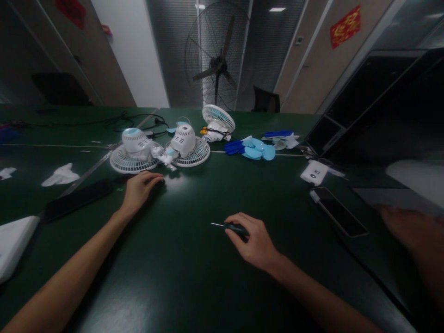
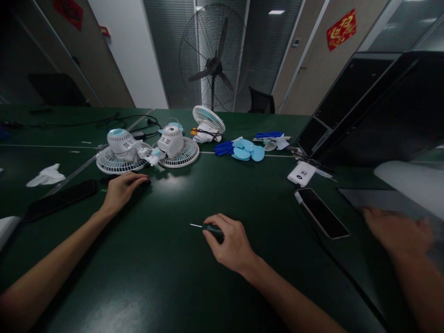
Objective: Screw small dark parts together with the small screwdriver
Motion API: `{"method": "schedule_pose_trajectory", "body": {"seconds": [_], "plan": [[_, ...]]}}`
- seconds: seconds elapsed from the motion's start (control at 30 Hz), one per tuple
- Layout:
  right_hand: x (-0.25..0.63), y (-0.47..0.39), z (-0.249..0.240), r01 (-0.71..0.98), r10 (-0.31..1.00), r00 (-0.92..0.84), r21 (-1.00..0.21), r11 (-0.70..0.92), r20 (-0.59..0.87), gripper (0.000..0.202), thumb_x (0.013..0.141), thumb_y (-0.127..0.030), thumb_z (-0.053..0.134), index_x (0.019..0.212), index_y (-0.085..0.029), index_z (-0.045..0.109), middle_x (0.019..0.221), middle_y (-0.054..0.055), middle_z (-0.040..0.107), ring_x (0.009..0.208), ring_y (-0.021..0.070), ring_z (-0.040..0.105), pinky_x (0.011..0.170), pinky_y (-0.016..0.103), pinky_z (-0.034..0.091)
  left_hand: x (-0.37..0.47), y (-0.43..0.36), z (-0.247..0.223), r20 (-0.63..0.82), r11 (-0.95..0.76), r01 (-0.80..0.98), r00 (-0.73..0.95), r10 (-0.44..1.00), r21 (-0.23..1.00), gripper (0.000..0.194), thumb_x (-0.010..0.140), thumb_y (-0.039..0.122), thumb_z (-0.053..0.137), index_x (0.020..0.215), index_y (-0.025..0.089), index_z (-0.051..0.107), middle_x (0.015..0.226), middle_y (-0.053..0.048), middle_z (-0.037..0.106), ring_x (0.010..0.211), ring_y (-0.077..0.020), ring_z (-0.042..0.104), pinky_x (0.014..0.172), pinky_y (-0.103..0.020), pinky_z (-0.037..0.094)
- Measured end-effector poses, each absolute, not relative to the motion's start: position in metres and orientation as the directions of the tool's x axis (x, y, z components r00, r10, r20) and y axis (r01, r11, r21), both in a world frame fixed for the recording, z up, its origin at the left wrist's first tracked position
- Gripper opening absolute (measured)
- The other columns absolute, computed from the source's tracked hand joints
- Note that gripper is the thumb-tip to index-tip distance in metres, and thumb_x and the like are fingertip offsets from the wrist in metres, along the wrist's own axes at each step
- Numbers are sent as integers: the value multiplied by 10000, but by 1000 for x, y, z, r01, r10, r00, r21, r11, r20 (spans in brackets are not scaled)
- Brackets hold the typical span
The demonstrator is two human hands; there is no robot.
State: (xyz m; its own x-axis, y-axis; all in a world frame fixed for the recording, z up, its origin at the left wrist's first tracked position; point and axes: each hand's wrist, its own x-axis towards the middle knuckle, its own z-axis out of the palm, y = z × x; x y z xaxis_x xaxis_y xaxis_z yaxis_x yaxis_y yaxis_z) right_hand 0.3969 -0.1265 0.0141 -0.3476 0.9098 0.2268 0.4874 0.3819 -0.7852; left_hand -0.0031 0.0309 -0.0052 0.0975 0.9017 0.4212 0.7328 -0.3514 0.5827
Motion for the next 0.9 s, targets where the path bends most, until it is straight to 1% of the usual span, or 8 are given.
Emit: {"method": "schedule_pose_trajectory", "body": {"seconds": [0.1, 0.23, 0.37, 0.5, 0.7, 0.8, 0.9], "plan": [[398, -127, 14, 495, 912, -344, -782, 380, 225, 120, 1018, -232, 663, 1135, -229, 688, 1030, 28, 698, 851, 170, 691, 700, 288, 573, -3, 29, -4, 438, -344, 738, 74, 896, 580, 481, 954, 651, 635, 1095, 225, 810, 1080, -85, 780, 925, -274, 717, 815, -362, 529], [400, -127, 13, 493, 911, -349, -784, 378, 220, 115, 1033, -250, 643, 1140, -233, 683, 1032, 28, 698, 850, 170, 696, 703, 290, 581, -5, 27, -5, 409, -289, 762, 35, 912, 580, 515, 957, 631, 626, 1206, 211, 787, 1048, -84, 777, 832, -249, 697, 747, -349, 515], [401, -125, 12, 487, 910, -356, -789, 376, 214, 123, 1033, -246, 647, 1151, -238, 679, 1039, 27, 696, 852, 169, 696, 714, 292, 582, -12, 25, -10, 398, -259, 767, 4, 917, 588, 480, 959, 594, 642, 1232, 223, 776, 1058, -78, 791, 882, -254, 717, 805, -353, 537], [400, -125, 12, 493, 912, -352, -787, 371, 210, 110, 1028, -233, 648, 1132, -235, 683, 1024, 25, 694, 845, 170, 688, 709, 292, 570, -16, 24, -13, 377, -230, 732, -38, 926, 641, 458, 934, 591, 691, 1196, 228, 785, 1098, -76, 800, 941, -265, 740, 870, -367, 557], [400, -124, 11, 490, 911, -357, -789, 369, 205, 107, 1033, -234, 646, 1131, -229, 687, 1015, 25, 693, 833, 165, 684, 713, 290, 571, -14, 27, -9, 385, -331, 695, 84, 919, 638, 491, 929, 657, 674, 1145, 235, 806, 1186, -97, 755, 1075, -286, 706, 968, -389, 536], [400, -124, 11, 482, 910, -361, -795, 369, 204, 107, 1039, -239, 638, 1135, -231, 685, 1026, 30, 696, 839, 167, 688, 711, 290, 577, -15, 29, -9, 349, -332, 677, 118, 930, 656, 505, 930, 667, 673, 1154, 235, 808, 1209, -103, 744, 1110, -292, 696, 988, -395, 526], [400, -124, 12, 486, 909, -361, -791, 373, 207, 109, 1040, -249, 637, 1136, -229, 686, 1029, 37, 702, 841, 171, 692, 712, 295, 582, -17, 30, -11, 321, -308, 676, 111, 940, 669, 539, 921, 689, 665, 1162, 228, 807, 1220, -112, 740, 1107, -298, 696, 980, -402, 526]]}}
